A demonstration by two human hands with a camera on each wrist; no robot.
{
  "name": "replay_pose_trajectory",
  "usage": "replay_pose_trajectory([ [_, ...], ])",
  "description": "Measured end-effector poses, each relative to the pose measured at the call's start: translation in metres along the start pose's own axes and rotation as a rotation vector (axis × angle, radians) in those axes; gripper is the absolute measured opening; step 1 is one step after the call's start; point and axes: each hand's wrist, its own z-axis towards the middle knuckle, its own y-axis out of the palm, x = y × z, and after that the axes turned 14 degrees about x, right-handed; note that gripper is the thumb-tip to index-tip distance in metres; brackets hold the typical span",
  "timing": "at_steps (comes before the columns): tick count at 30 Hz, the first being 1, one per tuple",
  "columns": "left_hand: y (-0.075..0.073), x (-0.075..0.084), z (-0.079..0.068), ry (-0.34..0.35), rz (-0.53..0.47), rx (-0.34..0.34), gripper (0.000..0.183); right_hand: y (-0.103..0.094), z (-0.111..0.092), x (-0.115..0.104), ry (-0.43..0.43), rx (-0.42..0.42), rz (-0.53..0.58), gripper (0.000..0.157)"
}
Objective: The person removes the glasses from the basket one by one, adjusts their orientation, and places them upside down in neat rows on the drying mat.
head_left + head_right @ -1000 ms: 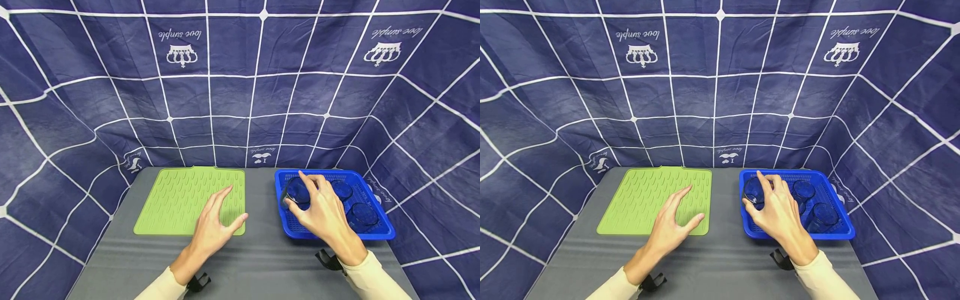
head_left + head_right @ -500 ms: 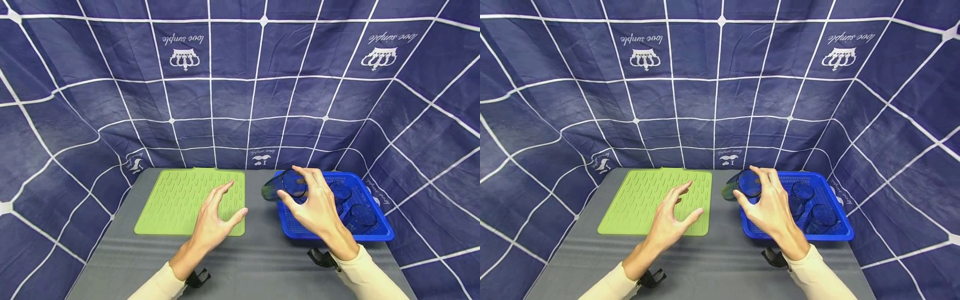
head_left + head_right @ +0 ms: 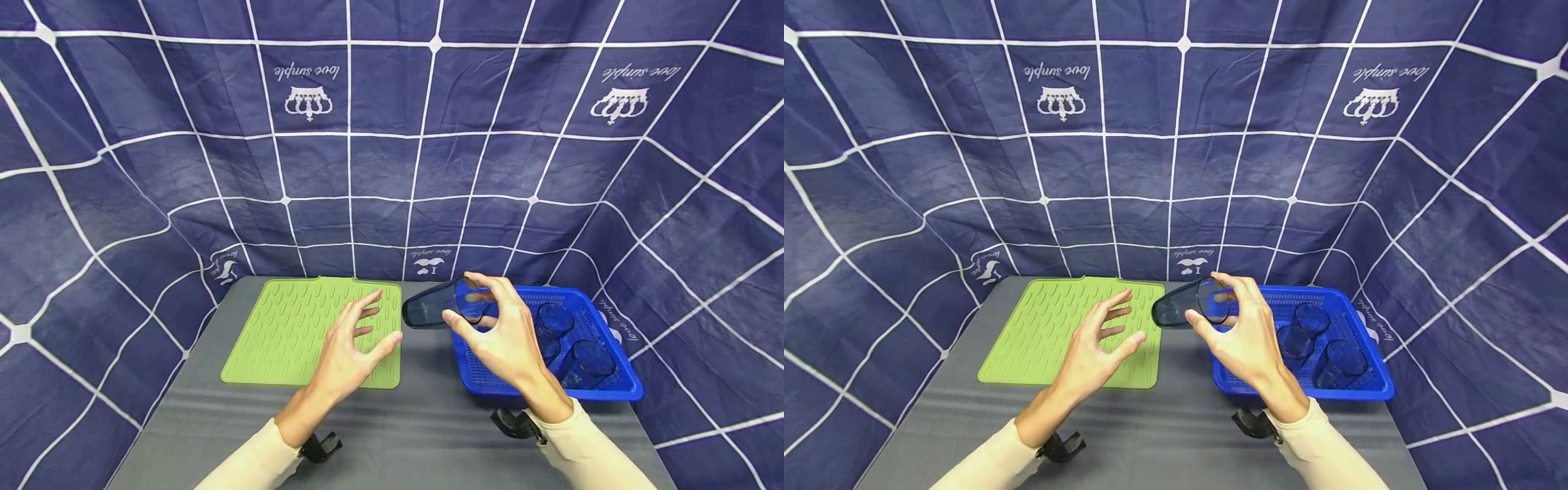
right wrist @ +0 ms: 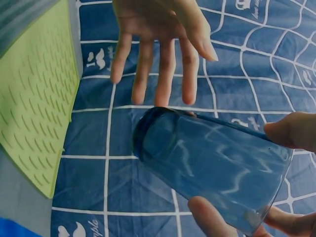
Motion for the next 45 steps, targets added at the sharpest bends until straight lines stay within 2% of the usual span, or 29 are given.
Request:
replay_pose_trajectory([
  [9,0.007,0.005,0.004,-0.132,-0.14,-0.042,0.076,0.013,-0.004,0.002,0.088,-0.006,0.143,0.065],
  [21,0.009,0.005,0.008,-0.206,-0.173,-0.013,0.073,0.034,-0.009,0.002,0.217,0.007,0.387,0.065],
  [28,0.015,0.004,0.009,-0.28,-0.351,0.009,0.078,0.047,-0.012,0.001,0.279,0.007,0.529,0.065],
  [32,0.018,0.006,0.009,-0.281,-0.396,0.038,0.08,0.057,-0.015,0.0,0.365,-0.002,0.659,0.064],
  [36,0.02,0.009,0.009,-0.261,-0.399,0.079,0.082,0.068,-0.018,-0.002,0.469,-0.015,0.774,0.062],
  [41,0.021,0.009,0.011,-0.225,-0.378,0.143,0.081,0.079,-0.021,-0.003,0.525,-0.039,0.847,0.059],
  [45,0.022,0.009,0.013,-0.215,-0.405,0.165,0.082,0.083,-0.023,-0.003,0.552,-0.059,0.878,0.056],
])
